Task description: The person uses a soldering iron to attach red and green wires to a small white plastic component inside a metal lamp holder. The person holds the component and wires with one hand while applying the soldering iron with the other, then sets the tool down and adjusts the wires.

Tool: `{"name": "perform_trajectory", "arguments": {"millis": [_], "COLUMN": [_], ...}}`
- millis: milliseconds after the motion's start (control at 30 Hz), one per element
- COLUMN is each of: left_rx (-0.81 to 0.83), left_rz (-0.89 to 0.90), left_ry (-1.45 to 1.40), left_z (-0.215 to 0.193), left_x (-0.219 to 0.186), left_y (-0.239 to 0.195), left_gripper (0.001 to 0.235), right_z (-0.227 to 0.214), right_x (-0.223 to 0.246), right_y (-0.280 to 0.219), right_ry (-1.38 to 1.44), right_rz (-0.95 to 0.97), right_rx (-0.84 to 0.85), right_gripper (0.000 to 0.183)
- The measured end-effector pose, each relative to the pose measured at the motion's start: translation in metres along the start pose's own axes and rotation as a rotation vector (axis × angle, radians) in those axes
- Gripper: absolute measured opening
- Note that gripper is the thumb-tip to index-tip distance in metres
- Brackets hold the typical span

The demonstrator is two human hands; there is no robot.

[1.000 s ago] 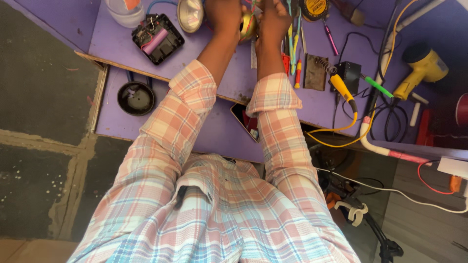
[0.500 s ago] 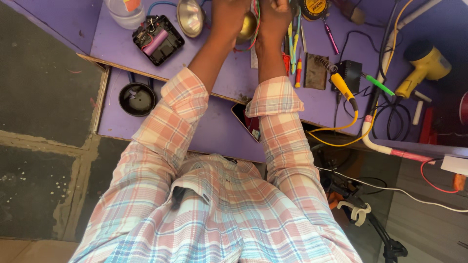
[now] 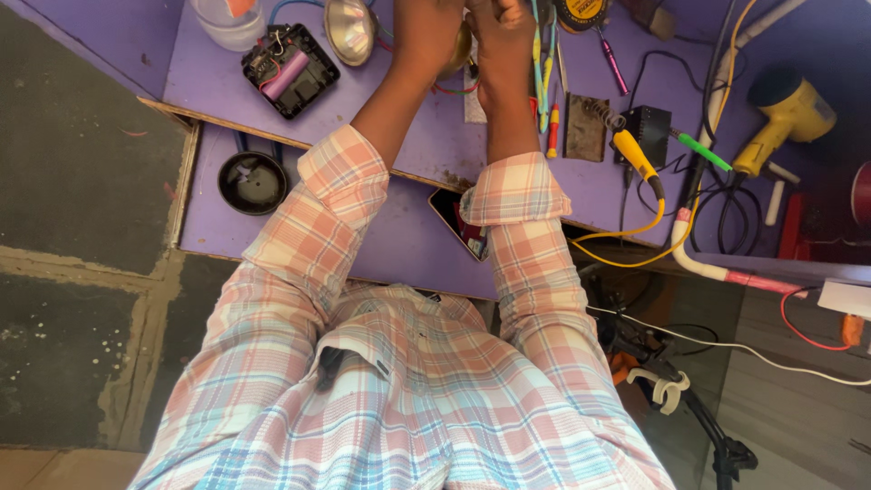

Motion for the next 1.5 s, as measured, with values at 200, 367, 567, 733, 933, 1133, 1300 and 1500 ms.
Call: {"name": "perform_trajectory", "arguments": {"millis": [200, 367, 567, 733, 933, 1133, 1300, 1500], "left_rx": [0.010, 0.013, 0.241, 0.228, 0.230, 0.142, 0.038, 0.010], "left_rz": [-0.161, -0.135, -0.392, -0.526, -0.533, -0.465, -0.348, -0.356], "left_ry": [-0.089, -0.397, -0.496, -0.533, -0.484, -0.491, -0.533, -0.516], "left_z": [-0.002, -0.006, 0.002, -0.006, -0.017, -0.012, -0.016, -0.013], "left_x": [-0.004, -0.008, -0.005, -0.010, -0.020, -0.026, -0.023, -0.015], "left_y": [-0.006, -0.014, -0.005, -0.016, -0.023, -0.023, -0.012, -0.007], "left_gripper": [0.024, 0.016, 0.018, 0.013, 0.011, 0.008, 0.009, 0.010], "right_z": [-0.001, 0.001, 0.009, 0.006, 0.004, -0.009, -0.020, -0.024], "right_x": [-0.002, -0.009, -0.006, -0.005, -0.008, -0.020, -0.035, -0.033], "right_y": [-0.003, -0.007, -0.008, -0.010, -0.010, 0.001, 0.005, 0.003], "right_ry": [-0.038, -0.045, 0.108, 0.135, 0.123, 0.289, 0.210, 0.064], "right_rz": [-0.004, -0.076, -0.056, -0.089, -0.082, -0.029, 0.086, 0.124], "right_rx": [-0.136, -0.246, -0.197, -0.226, -0.201, -0.318, -0.322, -0.323], "right_gripper": [0.011, 0.013, 0.011, 0.008, 0.008, 0.017, 0.018, 0.016]}}
Point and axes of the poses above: each hand's wrist, its own y-axis towards the middle knuckle, its own z-axis out of the palm, x = y × z, the point moved 6 cm from there along y, towards the middle knuckle, and after that the axes turned 12 degrees about -z, right-handed, at the moved point
